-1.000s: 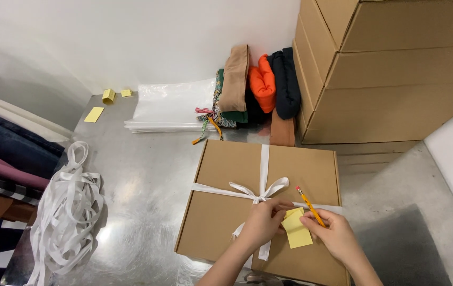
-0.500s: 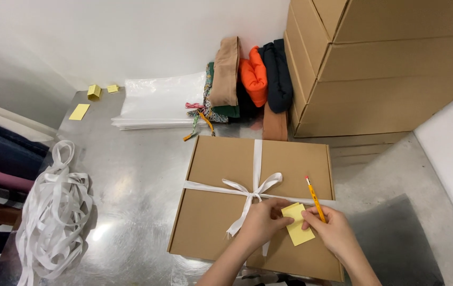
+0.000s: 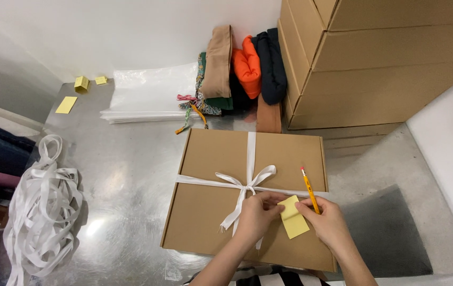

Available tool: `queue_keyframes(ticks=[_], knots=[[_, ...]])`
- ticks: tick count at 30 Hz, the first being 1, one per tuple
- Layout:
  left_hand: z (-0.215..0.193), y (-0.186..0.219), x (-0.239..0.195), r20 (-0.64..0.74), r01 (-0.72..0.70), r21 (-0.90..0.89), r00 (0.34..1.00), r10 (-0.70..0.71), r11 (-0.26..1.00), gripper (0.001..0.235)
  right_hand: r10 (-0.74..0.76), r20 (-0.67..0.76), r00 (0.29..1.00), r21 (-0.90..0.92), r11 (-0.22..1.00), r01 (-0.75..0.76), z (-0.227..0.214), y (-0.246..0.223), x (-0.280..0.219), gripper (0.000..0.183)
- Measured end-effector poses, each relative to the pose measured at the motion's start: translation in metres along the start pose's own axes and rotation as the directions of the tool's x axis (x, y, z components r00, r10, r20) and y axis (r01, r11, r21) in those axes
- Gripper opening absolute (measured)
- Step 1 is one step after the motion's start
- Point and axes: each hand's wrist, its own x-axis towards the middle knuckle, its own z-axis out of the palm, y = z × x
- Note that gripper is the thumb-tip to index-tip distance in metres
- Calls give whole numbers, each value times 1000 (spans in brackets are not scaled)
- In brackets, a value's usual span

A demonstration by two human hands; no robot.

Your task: The person writes on a yellow sticky note with a pencil and places it on a cardboard box tied with a white ribbon. They then pick up a folded brown garment, wrap it in a clear plastic bag, and place the wrapped garment into an open cardboard box.

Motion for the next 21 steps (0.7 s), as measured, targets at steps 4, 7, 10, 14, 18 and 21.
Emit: queue_keyframes(ticks=[4,7,10,14,18,21], knots=[[-6,29,-14,13,94,-75,996,-93,993,22,110,23,994,3,994,-110,-6,-31,-22,21],[-6,29,-13,7,129,-134,992,-129,983,23,44,8,999,40,998,-44,-5,-21,-16,19],[-6,22,-10,-9,100,-138,995,-102,985,22,108,69,992,139,983,-117,-7,-23,-16,20],[-8,26,-11,-11,128,-148,991,-131,981,20,56,78,995,169,983,-69,-9,-29,-21,19],[-11,36,-14,-29,105,-111,994,-109,988,21,49,158,986,435,893,-114,-7,-24,-17,25],[-14,40,-15,-20,58,-143,998,-62,988,22,77,273,959,330,929,-169,-8,-29,-20,23]])
